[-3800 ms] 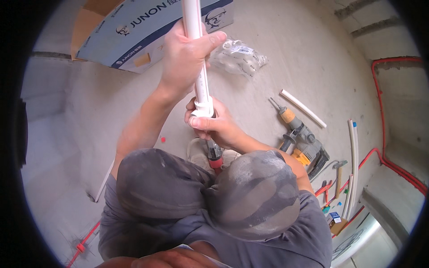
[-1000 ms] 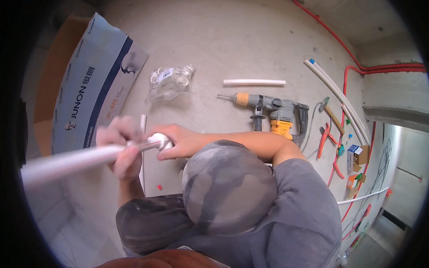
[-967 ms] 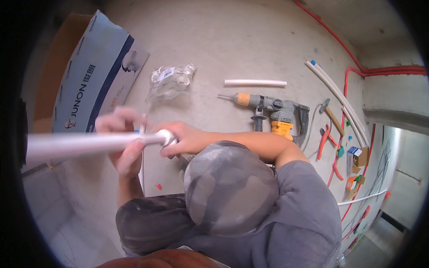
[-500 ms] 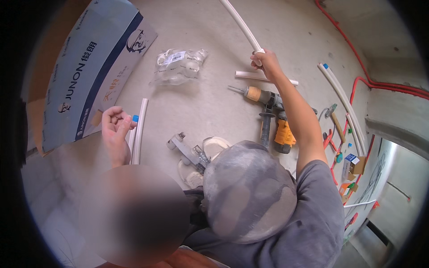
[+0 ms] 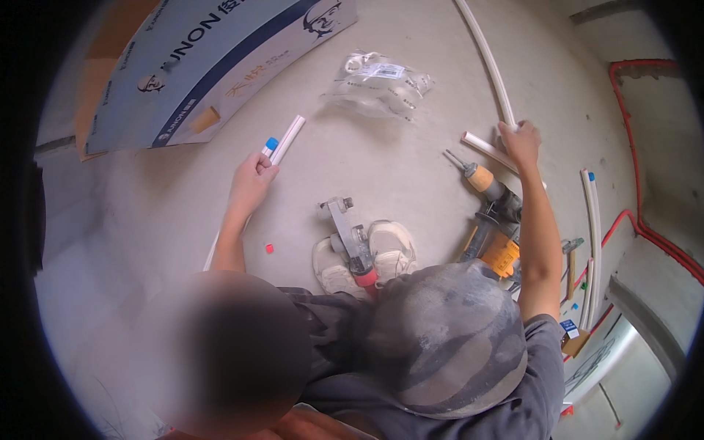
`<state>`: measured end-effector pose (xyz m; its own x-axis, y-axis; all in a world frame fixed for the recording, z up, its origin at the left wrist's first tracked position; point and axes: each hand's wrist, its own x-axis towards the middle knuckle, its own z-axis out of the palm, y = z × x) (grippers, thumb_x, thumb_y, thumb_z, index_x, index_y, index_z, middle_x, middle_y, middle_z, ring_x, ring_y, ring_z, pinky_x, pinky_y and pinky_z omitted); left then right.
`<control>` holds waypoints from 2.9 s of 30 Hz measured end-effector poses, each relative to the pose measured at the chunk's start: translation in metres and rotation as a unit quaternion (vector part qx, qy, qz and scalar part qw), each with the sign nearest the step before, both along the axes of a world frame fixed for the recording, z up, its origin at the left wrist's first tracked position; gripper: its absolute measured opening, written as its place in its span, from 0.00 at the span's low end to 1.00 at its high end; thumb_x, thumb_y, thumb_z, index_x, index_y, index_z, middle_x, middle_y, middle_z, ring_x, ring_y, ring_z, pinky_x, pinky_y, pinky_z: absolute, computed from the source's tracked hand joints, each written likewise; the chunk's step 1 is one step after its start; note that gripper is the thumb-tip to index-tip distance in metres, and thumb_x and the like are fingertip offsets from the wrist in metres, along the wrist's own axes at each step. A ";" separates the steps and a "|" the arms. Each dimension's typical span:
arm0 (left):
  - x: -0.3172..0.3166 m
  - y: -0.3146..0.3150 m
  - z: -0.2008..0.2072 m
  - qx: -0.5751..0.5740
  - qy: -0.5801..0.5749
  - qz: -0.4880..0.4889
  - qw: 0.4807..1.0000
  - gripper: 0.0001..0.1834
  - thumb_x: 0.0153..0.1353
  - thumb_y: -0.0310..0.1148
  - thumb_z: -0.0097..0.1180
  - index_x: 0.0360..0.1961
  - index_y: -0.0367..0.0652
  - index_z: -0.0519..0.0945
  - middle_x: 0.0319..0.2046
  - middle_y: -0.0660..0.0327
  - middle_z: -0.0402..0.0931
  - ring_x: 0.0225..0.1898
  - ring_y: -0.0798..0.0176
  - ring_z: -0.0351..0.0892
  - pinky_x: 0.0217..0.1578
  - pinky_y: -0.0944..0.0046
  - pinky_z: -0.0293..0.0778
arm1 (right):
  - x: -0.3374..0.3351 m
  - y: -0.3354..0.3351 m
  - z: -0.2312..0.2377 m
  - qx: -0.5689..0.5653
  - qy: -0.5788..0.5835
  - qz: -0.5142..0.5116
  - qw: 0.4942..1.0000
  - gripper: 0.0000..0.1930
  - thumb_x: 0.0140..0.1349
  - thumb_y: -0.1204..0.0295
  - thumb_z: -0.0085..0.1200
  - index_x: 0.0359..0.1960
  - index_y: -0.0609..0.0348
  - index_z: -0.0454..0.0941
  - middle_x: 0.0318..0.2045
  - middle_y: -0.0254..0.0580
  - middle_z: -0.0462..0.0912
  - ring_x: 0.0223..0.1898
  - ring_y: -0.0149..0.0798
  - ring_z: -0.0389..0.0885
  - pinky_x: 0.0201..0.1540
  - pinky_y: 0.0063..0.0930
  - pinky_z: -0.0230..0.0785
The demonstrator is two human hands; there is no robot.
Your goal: The person sits on the floor and uses a pipe fusion tool to heat and join white plastic pipes with elbow fittings. They repeatedly pick up pipe segments and fittings, heat them, and press them together to form connected sections.
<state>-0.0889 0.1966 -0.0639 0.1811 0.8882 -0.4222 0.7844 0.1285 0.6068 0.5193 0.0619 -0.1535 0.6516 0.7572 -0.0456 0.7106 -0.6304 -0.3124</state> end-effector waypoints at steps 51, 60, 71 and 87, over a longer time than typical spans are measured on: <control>0.091 0.024 -0.054 -0.049 -0.060 -0.285 0.956 0.27 0.50 0.27 0.71 0.54 0.40 0.81 0.55 0.46 0.79 0.60 0.46 0.77 0.61 0.53 0.73 | -0.094 -0.011 0.060 -0.154 0.007 0.184 0.971 0.09 0.62 0.75 0.53 0.43 0.55 0.83 0.54 0.50 0.80 0.63 0.57 0.74 0.64 0.56 0.66; 0.105 0.016 -0.006 0.156 -0.129 -0.270 0.941 0.21 0.62 0.25 0.65 0.57 0.40 0.79 0.60 0.49 0.76 0.61 0.45 0.75 0.63 0.53 0.71 | -0.080 -0.031 0.038 -0.154 -0.006 0.173 0.973 0.08 0.61 0.74 0.55 0.42 0.58 0.76 0.41 0.53 0.86 0.52 0.58 0.85 0.61 0.59 0.64; 0.140 -0.007 0.094 0.334 -0.071 -0.396 0.852 0.28 0.63 0.25 0.65 0.64 0.40 0.76 0.63 0.49 0.75 0.61 0.49 0.77 0.60 0.53 0.70 | -0.116 -0.033 0.091 -0.038 -0.054 0.277 0.958 0.13 0.60 0.74 0.59 0.47 0.57 0.80 0.49 0.47 0.80 0.56 0.54 0.79 0.59 0.51 0.71; 0.072 -0.013 0.055 0.389 0.189 -0.318 0.844 0.06 0.54 0.27 0.60 0.32 0.43 0.76 0.26 0.55 0.78 0.29 0.44 0.81 0.29 0.44 0.72 | -0.280 0.054 0.145 0.002 0.010 0.481 0.877 0.05 0.63 0.70 0.56 0.34 0.58 0.76 0.26 0.46 0.86 0.29 0.51 0.89 0.29 0.47 0.79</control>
<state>-0.0167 0.1840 -0.0092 0.7087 0.6969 0.1100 0.7007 -0.7134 0.0046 0.2393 0.1161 -0.0085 -0.2892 0.9562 -0.0448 0.9074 0.2590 -0.3311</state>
